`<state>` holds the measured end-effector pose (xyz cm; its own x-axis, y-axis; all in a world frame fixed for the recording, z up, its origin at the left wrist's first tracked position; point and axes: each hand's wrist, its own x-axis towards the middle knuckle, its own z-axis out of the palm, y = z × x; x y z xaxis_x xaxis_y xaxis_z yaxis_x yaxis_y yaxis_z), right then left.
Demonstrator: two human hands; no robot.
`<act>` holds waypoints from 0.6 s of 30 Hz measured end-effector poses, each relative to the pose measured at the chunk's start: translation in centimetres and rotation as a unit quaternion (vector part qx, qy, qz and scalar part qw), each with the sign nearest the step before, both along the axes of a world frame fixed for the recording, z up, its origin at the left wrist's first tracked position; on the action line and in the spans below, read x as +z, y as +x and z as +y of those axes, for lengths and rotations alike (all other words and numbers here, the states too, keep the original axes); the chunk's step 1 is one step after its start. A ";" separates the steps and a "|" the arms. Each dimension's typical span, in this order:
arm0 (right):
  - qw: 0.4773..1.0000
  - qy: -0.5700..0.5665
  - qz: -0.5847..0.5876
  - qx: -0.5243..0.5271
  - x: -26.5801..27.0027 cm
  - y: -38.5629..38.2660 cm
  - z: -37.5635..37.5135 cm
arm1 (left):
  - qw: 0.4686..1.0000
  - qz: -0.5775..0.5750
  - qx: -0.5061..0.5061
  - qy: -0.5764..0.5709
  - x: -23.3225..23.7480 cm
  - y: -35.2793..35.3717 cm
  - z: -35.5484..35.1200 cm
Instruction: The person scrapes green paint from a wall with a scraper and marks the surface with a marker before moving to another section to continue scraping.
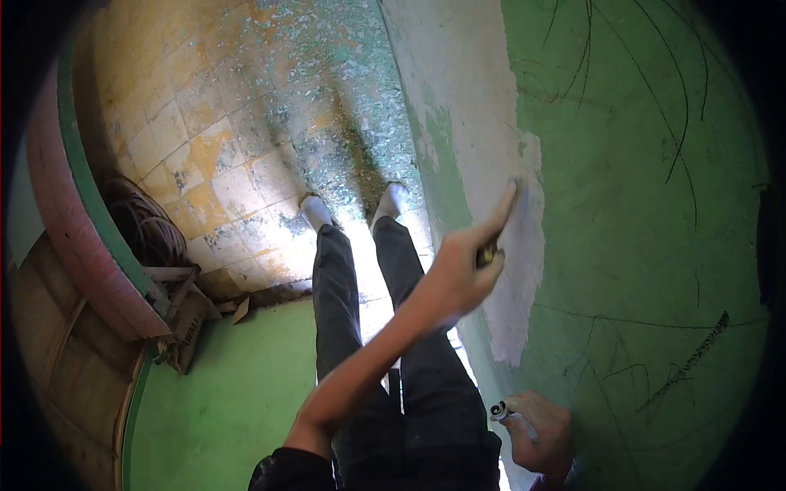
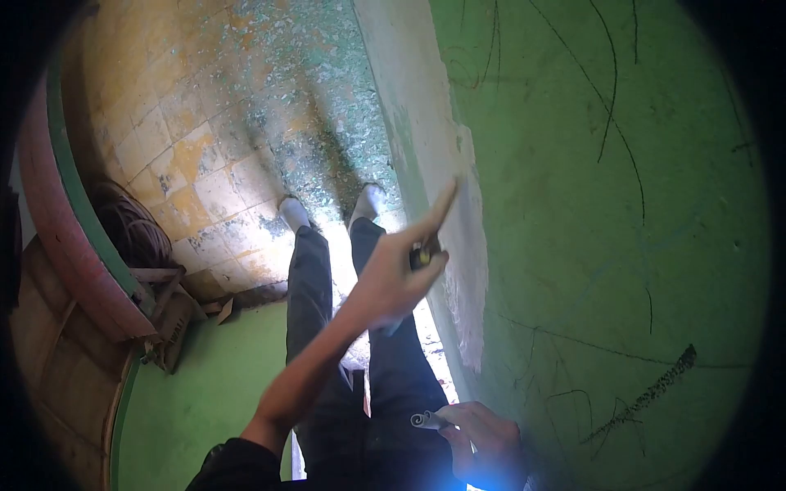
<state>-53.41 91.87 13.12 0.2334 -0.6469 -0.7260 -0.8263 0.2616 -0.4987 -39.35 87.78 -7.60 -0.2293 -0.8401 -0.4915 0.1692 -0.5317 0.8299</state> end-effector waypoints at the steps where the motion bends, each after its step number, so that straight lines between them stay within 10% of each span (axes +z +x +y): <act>1: 1.000 0.005 0.004 0.001 0.0 0.0 -0.1 | 1.000 -0.010 0.003 -0.016 -0.2 0.1 -0.3; 18: 1.000 0.005 -0.006 -0.009 -0.3 -0.1 0.2 | 0.999 0.013 -0.043 -0.028 -0.1 1.6 -0.6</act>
<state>-53.52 92.12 12.79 0.2308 -0.6445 -0.7289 -0.8152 0.2810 -0.5065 -37.80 87.19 -7.66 -0.3143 -0.8428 -0.4369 0.1458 -0.4976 0.8551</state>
